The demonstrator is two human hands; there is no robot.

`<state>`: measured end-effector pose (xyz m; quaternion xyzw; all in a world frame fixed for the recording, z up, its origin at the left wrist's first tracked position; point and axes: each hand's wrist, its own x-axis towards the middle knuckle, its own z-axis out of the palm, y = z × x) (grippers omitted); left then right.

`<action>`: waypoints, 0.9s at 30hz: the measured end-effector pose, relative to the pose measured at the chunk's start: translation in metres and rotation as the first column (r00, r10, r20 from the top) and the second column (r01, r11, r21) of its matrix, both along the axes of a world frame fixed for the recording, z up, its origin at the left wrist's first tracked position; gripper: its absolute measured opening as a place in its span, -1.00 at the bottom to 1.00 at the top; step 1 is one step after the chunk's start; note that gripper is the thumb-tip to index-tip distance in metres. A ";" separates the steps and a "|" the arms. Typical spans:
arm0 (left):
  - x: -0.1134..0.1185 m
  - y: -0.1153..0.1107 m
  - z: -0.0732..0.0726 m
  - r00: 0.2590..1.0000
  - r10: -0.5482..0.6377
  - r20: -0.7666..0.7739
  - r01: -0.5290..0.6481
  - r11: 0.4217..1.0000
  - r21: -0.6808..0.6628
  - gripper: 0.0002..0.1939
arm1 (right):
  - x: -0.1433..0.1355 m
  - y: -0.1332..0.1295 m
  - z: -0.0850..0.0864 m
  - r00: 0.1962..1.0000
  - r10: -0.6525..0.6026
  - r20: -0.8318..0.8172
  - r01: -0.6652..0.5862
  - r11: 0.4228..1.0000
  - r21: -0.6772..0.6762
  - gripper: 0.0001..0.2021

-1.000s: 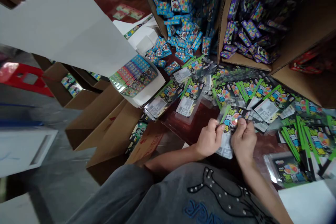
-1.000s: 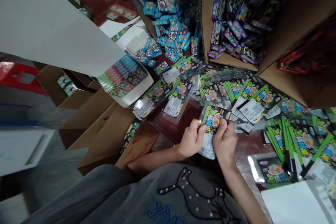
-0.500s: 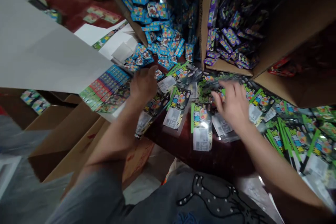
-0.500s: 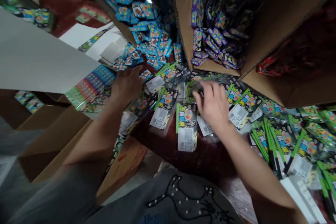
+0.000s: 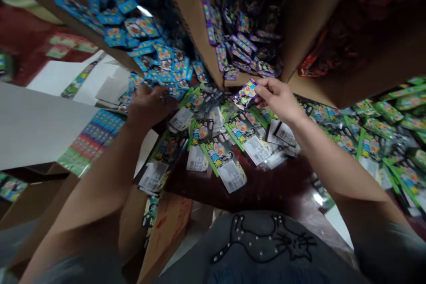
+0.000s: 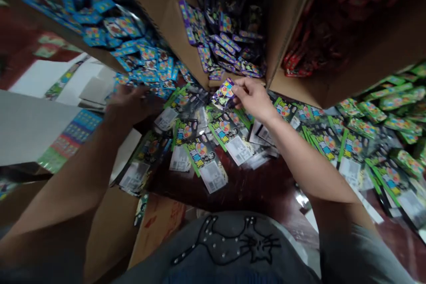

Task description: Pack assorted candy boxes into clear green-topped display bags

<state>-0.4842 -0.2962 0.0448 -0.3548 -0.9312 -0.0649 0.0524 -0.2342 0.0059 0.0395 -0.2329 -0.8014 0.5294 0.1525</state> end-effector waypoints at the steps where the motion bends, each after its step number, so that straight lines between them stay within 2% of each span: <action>1: 0.017 0.005 0.008 1.000 0.011 -0.026 -0.010 0.999 0.040 -0.38 | 0.025 0.001 0.006 1.000 -0.010 0.001 0.010 0.980 -0.199 -0.78; 2: 0.039 0.012 0.017 0.999 -0.011 -0.031 0.013 0.997 0.082 -0.37 | 0.051 0.002 0.011 1.000 -0.026 0.006 0.027 0.936 -0.350 -0.76; 3: 0.067 0.018 0.024 0.997 -0.078 -0.009 0.078 0.989 0.122 -0.38 | 0.077 0.001 0.017 0.999 -0.048 0.020 0.052 0.903 -0.427 -0.74; 4: 0.099 0.025 0.029 0.981 -0.189 0.042 0.180 0.970 0.163 -0.37 | 0.104 0.000 0.022 0.996 -0.079 0.042 0.090 0.889 -0.449 -0.72; 6: 0.171 0.039 0.034 0.895 -0.394 0.209 0.343 0.907 0.244 -0.41 | 0.153 -0.005 0.031 0.984 -0.127 0.126 0.166 0.908 -0.384 -0.66; 8: 0.243 0.053 0.027 0.753 -0.501 0.426 0.439 0.865 0.241 -0.40 | 0.196 -0.012 0.038 0.955 -0.126 0.268 0.188 0.958 -0.217 -0.64; 10: 0.299 0.069 0.009 0.644 -0.548 0.534 0.499 0.830 0.249 -0.45 | 0.228 -0.022 0.040 0.889 -0.138 0.437 0.121 0.990 0.068 -0.64; 11: 0.320 0.076 -0.003 0.621 -0.548 0.560 0.508 0.826 0.246 -0.46 | 0.238 -0.027 0.040 0.845 -0.177 0.505 0.063 0.970 0.235 -0.65; 12: 0.334 0.083 -0.015 0.609 -0.545 0.576 0.513 0.825 0.238 -0.45 | 0.246 -0.032 0.039 0.801 -0.230 0.552 0.000 0.923 0.384 -0.67; 13: 0.344 0.088 -0.026 0.608 -0.537 0.585 0.514 0.828 0.225 -0.41 | 0.250 -0.037 0.037 0.758 -0.282 0.588 -0.059 0.868 0.493 -0.69; 14: 0.351 0.093 -0.035 0.608 -0.528 0.593 0.519 0.830 0.206 -0.34 | 0.253 -0.041 0.034 0.714 -0.316 0.625 -0.111 0.830 0.546 -0.70; 15: 0.354 0.095 -0.043 0.609 -0.525 0.594 0.530 0.827 0.187 -0.23 | 0.254 -0.043 0.031 0.674 -0.325 0.664 -0.147 0.822 0.551 -0.67; 17: 0.356 0.096 -0.050 0.619 -0.536 0.574 0.563 0.812 0.151 0.01 | 0.259 -0.044 0.022 0.642 -0.281 0.713 -0.178 0.850 0.495 -0.52; 19: 0.358 0.095 -0.050 0.643 -0.563 0.519 0.600 0.791 0.116 0.20 | 0.269 -0.040 0.012 0.719 -0.163 0.675 -0.234 0.858 0.457 -0.31; 21: 0.361 0.095 -0.049 0.671 -0.584 0.457 0.623 0.778 0.079 0.32 | 0.282 -0.034 -0.001 0.803 0.049 0.594 -0.385 0.803 0.455 -0.16; 23: 0.364 0.096 -0.050 0.695 -0.583 0.421 0.625 0.779 0.047 0.34 | 0.294 -0.027 -0.016 0.790 0.264 0.553 -0.550 0.703 0.450 -0.14; 24: 0.366 0.097 -0.051 0.705 -0.579 0.409 0.620 0.784 0.041 0.29 | 0.298 -0.025 -0.022 0.769 0.321 0.553 -0.599 0.663 0.449 -0.19; 25: 0.367 0.097 -0.053 0.711 -0.579 0.398 0.616 0.787 0.045 0.22 | 0.299 -0.024 -0.027 0.757 0.342 0.557 -0.623 0.635 0.457 -0.26; 27: 0.367 0.097 -0.056 0.706 -0.605 0.369 0.628 0.775 0.070 0.07 | 0.297 -0.024 -0.030 0.763 0.307 0.568 -0.619 0.601 0.506 -0.42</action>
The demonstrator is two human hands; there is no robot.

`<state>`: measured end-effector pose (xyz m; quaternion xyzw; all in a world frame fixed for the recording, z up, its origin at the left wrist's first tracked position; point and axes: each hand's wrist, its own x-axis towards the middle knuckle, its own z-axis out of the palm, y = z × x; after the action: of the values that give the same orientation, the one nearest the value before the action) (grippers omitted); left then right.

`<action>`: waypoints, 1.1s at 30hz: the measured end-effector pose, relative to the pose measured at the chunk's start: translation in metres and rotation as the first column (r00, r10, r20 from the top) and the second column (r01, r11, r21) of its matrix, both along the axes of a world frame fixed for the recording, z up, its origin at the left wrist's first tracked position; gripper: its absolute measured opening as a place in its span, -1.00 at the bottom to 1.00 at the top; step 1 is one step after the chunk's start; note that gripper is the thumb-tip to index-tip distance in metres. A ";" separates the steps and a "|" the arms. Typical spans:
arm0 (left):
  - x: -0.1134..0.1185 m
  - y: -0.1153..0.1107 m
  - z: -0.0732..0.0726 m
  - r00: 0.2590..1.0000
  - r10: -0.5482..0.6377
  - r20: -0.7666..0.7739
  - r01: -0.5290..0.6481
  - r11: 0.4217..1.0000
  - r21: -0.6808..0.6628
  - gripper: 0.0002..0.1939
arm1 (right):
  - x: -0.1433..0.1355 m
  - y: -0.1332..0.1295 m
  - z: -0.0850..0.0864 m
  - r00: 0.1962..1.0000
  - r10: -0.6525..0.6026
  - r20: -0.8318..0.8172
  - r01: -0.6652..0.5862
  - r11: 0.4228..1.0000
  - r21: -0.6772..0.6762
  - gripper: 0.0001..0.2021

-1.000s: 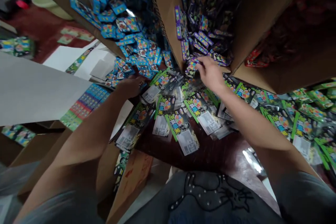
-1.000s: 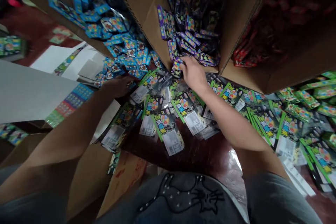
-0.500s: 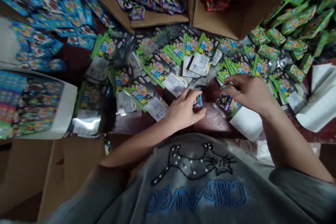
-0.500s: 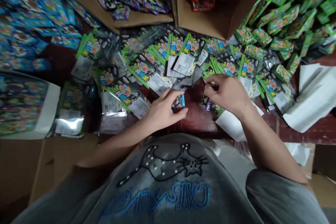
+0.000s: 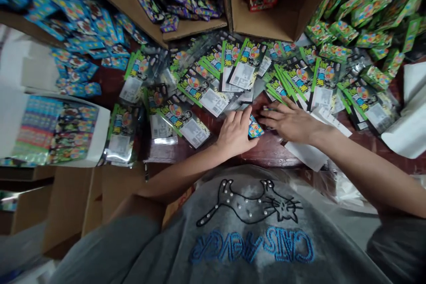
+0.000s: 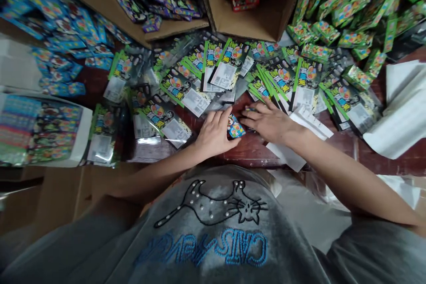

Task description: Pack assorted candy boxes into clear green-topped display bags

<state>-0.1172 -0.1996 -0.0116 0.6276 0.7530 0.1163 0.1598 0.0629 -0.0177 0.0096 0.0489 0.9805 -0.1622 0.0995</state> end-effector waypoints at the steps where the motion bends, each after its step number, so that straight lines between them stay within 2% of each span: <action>1: -0.001 -0.001 -0.001 1.000 -0.021 -0.002 0.021 1.000 0.022 0.01 | -0.004 -0.002 0.002 0.999 -0.032 -0.007 0.032 0.998 0.051 -0.51; 3: -0.002 -0.004 -0.003 0.997 -0.074 -0.008 0.074 0.996 0.050 -0.04 | -0.014 -0.010 0.009 0.982 -0.189 0.004 0.186 0.971 0.148 -0.61; 6: -0.002 -0.008 -0.003 0.993 -0.118 -0.021 0.119 0.992 0.033 -0.08 | -0.033 -0.030 0.016 0.851 -0.518 0.085 0.497 0.847 0.189 -0.44; 7: -0.003 -0.009 -0.003 0.991 -0.129 -0.022 0.130 0.991 0.022 -0.08 | -0.039 -0.035 0.016 0.812 -0.573 0.109 0.552 0.815 0.176 -0.44; 9: -0.008 -0.007 0.000 0.986 -0.164 -0.021 0.164 0.986 0.008 -0.01 | -0.046 -0.037 0.015 0.793 -0.597 0.126 0.581 0.802 0.142 -0.48; 11: -0.021 0.002 0.009 0.977 -0.209 -0.030 0.210 0.976 0.049 0.06 | -0.043 -0.020 0.016 0.790 -0.606 0.087 0.594 0.793 0.134 -0.48; 13: -0.040 0.026 0.023 0.966 -0.247 -0.082 0.255 0.961 0.109 0.01 | -0.030 0.017 0.020 0.722 -0.691 -0.025 0.685 0.709 0.165 -0.46; 15: -0.063 0.072 0.038 0.950 -0.265 -0.167 0.288 0.948 0.134 -0.20 | -0.010 0.068 0.022 0.620 -0.763 -0.184 0.782 0.582 0.224 -0.49; 16: -0.073 0.102 0.043 0.941 -0.262 -0.216 0.296 0.944 0.143 -0.32 | -0.001 0.095 0.021 0.606 -0.759 -0.237 0.792 0.550 0.263 -0.52; 17: -0.082 0.136 0.048 0.939 -0.248 -0.238 0.286 0.948 0.140 -0.42 | 0.007 0.122 0.018 0.633 -0.735 -0.244 0.769 0.561 0.306 -0.52; 19: -0.098 0.209 0.050 0.939 -0.201 -0.278 0.234 0.968 0.090 -0.47 | 0.016 0.168 0.007 0.723 -0.672 -0.160 0.678 0.647 0.349 -0.45; 21: -0.113 0.279 0.046 0.947 -0.070 -0.314 0.083 0.996 0.027 -0.47 | 0.019 0.201 -0.004 0.761 -0.645 -0.072 0.624 0.696 0.357 -0.44; 23: -0.124 0.332 0.037 0.943 0.127 -0.306 -0.138 0.990 -0.014 -0.49 | 0.020 0.218 -0.009 0.768 -0.639 -0.039 0.608 0.708 0.360 -0.45; 24: -0.127 0.350 0.031 0.935 0.192 -0.299 -0.207 0.978 -0.021 -0.49 | 0.022 0.219 -0.008 0.770 -0.637 -0.047 0.608 0.708 0.360 -0.42; 26: -0.130 0.369 0.019 0.921 0.271 -0.281 -0.284 0.959 -0.005 -0.48 | 0.030 0.209 0.002 0.765 -0.635 -0.109 0.635 0.714 0.294 -0.27; 27: -0.129 0.372 0.013 0.919 0.287 -0.270 -0.293 0.956 0.017 -0.47 | 0.035 0.197 0.009 0.752 -0.642 -0.147 0.658 0.725 0.204 -0.18; 29: -0.125 0.370 0.005 0.923 0.316 -0.221 -0.312 0.949 0.053 -0.47 | 0.044 0.160 0.023 0.708 -0.687 -0.164 0.683 0.725 -0.091 -0.13; 31: -0.121 0.365 0.003 0.929 0.341 -0.144 -0.335 0.940 0.064 -0.48 | 0.047 0.112 0.032 0.670 -0.740 -0.060 0.669 0.637 -0.382 -0.24; 33: -0.118 0.360 0.006 0.941 0.331 -0.074 -0.328 0.943 0.050 -0.44 | 0.048 0.061 0.031 0.635 -0.770 0.062 0.690 0.530 -0.493 -0.32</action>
<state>-0.2352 0.1608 -0.0056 0.5000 0.8509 0.1299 0.0956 0.1106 0.0437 0.0404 0.4162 0.8019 -0.4258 -0.0497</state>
